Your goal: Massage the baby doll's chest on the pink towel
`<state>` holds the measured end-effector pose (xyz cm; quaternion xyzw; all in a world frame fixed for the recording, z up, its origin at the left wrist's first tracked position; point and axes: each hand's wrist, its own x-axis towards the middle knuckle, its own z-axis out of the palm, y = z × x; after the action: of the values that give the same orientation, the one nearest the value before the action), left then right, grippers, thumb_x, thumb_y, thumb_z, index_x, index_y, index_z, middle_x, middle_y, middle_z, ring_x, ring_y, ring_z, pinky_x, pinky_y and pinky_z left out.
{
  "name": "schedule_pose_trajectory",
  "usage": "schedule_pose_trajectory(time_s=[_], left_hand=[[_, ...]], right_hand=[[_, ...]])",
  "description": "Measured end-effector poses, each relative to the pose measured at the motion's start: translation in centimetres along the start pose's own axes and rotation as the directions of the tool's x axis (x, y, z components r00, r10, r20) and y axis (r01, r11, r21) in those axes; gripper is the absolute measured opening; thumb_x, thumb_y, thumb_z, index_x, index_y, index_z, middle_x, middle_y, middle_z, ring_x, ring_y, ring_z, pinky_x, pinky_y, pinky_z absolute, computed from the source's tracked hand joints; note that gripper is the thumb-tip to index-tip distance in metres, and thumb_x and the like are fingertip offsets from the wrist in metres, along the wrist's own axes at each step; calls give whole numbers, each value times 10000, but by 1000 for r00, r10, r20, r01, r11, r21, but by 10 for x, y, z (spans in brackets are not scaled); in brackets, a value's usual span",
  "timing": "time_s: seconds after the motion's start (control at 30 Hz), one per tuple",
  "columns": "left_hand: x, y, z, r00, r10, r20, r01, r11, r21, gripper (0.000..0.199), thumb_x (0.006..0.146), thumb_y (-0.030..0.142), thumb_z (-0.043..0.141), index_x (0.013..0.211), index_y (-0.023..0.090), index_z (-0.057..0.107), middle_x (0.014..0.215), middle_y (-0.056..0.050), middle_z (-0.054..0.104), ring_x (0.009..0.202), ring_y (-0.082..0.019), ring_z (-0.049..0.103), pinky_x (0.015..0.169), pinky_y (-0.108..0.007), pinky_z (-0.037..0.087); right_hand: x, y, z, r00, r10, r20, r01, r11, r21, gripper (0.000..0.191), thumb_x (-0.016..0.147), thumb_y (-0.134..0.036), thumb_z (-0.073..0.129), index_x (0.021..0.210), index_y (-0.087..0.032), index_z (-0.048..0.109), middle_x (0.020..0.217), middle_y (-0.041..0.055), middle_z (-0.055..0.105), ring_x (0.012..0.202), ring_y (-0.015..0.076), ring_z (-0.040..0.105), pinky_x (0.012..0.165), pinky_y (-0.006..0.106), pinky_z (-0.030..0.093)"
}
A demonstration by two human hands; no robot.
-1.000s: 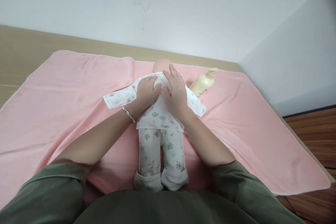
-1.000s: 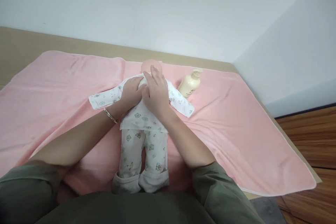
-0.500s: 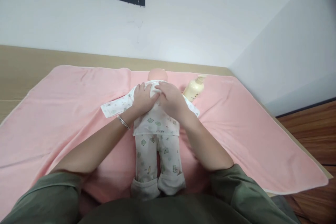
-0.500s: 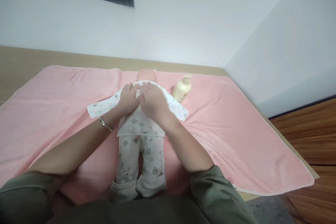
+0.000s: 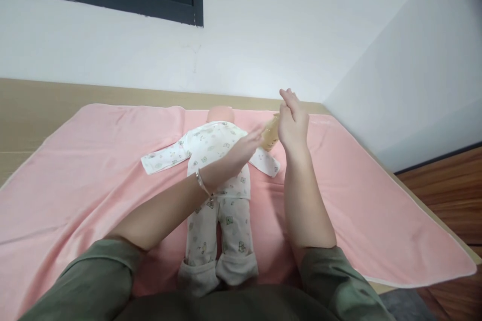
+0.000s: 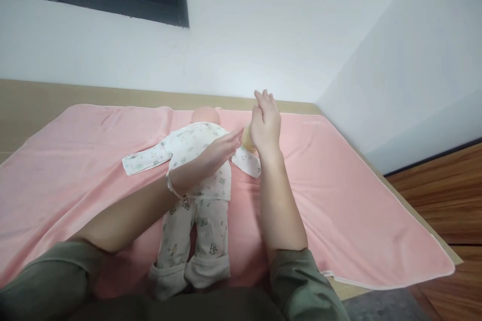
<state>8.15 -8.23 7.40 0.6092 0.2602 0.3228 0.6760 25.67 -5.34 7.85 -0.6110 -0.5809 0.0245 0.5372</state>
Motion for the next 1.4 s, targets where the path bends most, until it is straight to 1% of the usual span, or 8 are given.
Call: schedule_pose_trajectory(time_s=[0.1,0.2,0.4,0.63,0.87,1.1,1.3,1.4], left_hand=[[38,0,2,973,-178,-143,104,902,-419,565,1069,285,417,1631,227,394,1748,-70,323,1605,-210,373,1342,-352,324],[69,1,0,929,-311,-200,122,767,-630,542,1063,209,407,1602,152,420,1667,-151,450,1473,-197,554,1248,-297,453],[86,6,-1,917,-380,-120,149,607,-780,480,1071,189,340,1496,43,509,1279,-219,720,1121,-216,754,997,-307,627],[92,8,2,928,-351,-126,86,530,-843,391,1038,106,364,1314,92,641,1103,-164,771,955,-184,783,905,-257,645],[86,13,0,941,-327,-87,102,519,-849,421,1053,121,349,1392,59,591,1251,-199,739,1102,-183,769,970,-247,631],[52,15,-31,936,-310,-167,56,599,-799,491,1032,197,429,1507,137,535,1503,-146,635,1342,-206,671,1134,-301,577],[19,32,-60,919,-284,-273,-24,652,-758,531,986,164,501,1516,173,541,1431,-129,688,1320,-218,688,1149,-345,583],[9,45,-73,911,-277,-306,-38,681,-731,512,984,162,504,1489,210,573,1398,-123,703,1317,-244,690,1136,-384,598]], right_hand=[[2,4,8,992,91,84,-90,996,-20,536,1052,-363,336,1516,-223,564,1628,101,521,1596,251,388,1321,552,327],[3,8,16,986,106,128,-94,991,-91,533,1049,-334,336,1496,-187,587,1605,124,545,1576,261,419,1318,551,324],[5,13,22,988,41,146,-5,972,-234,547,1057,-290,281,1490,-156,588,1548,144,600,1559,256,449,1366,612,107],[3,17,27,996,-23,85,48,952,-302,535,1017,-251,311,1423,-204,656,1453,100,682,1458,245,568,1358,654,90],[1,17,25,999,15,29,-6,956,-294,539,1010,-288,321,1391,-188,691,1352,109,746,1345,228,661,1367,586,176],[3,11,27,998,63,19,-53,943,-327,497,1017,-344,368,1263,-181,769,1318,130,759,1370,267,647,1357,582,199],[15,-1,27,979,205,-17,-195,900,-390,455,976,-333,427,1202,-228,808,1224,102,796,1226,323,707,1154,553,491],[18,-9,28,961,276,-15,-254,858,-446,458,968,-294,415,1164,-205,820,1137,137,807,1151,353,729,1039,533,547]])
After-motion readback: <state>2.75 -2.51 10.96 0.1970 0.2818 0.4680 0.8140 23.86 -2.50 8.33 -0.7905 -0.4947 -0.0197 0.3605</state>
